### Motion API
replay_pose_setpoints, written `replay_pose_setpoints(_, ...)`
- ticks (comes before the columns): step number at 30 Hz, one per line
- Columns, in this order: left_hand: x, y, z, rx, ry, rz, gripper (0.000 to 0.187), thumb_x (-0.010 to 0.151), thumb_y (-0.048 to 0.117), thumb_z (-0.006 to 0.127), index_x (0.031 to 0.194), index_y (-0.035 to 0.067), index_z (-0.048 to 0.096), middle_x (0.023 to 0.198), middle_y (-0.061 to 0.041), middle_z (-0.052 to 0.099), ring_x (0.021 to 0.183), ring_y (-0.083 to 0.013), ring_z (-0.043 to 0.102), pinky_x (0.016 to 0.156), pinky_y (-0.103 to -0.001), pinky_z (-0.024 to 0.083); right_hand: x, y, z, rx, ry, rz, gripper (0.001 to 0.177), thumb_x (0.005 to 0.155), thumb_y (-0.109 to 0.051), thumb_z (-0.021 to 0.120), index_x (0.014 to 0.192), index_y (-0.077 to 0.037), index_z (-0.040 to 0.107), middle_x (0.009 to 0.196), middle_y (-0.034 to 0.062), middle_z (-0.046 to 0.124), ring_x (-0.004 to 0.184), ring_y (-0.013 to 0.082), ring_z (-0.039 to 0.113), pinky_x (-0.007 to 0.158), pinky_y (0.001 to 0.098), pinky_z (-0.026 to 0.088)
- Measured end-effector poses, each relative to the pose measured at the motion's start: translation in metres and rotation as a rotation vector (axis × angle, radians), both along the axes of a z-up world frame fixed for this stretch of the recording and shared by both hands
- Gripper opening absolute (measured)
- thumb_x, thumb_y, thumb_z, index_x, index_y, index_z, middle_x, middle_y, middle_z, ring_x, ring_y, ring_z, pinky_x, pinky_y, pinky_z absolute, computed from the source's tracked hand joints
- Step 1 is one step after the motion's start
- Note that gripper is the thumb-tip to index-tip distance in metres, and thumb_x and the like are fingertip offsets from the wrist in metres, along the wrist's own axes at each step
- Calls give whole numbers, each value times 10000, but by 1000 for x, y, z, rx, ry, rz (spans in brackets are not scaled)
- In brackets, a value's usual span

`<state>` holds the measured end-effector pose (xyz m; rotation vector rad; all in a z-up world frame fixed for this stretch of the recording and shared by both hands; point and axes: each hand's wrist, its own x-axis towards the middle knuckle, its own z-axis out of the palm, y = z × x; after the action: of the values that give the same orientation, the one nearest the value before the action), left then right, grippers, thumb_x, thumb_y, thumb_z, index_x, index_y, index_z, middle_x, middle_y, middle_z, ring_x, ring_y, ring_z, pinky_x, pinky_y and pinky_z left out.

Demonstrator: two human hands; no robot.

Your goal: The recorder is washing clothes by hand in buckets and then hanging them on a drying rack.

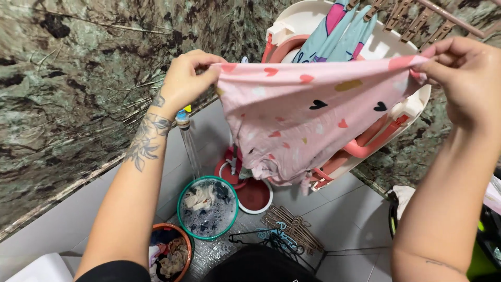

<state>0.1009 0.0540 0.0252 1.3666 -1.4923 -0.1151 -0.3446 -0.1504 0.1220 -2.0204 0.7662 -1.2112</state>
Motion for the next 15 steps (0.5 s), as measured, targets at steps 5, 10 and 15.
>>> replay_pose_setpoints(5,-18,6,29,34,-362,218,288,823,295,795,1000,69,810,804,-136,671,715,-244,668,653,-353,528,-23,7,6,102,11,100,182,934,74,675,1115,57,670,962,99,715,847,117,705,820,220,591)
replay_pose_setpoints(10,-34,-37,23,-285,-179,473,203,1093,225,626,1092,59,742,945,-97,694,771,-175,689,627,-267,536,-44,17,-4,93,381,413,195,931,16,725,1113,89,723,1014,179,754,848,230,732,788,365,620)
replay_pose_setpoints(15,-98,-81,12,-98,710,-452,286,1129,253,493,1219,62,685,1106,-9,724,899,-66,651,698,-227,536,46,62,4,17,285,910,417,968,-216,643,1321,6,645,1342,130,681,1265,227,638,1024,350,523)
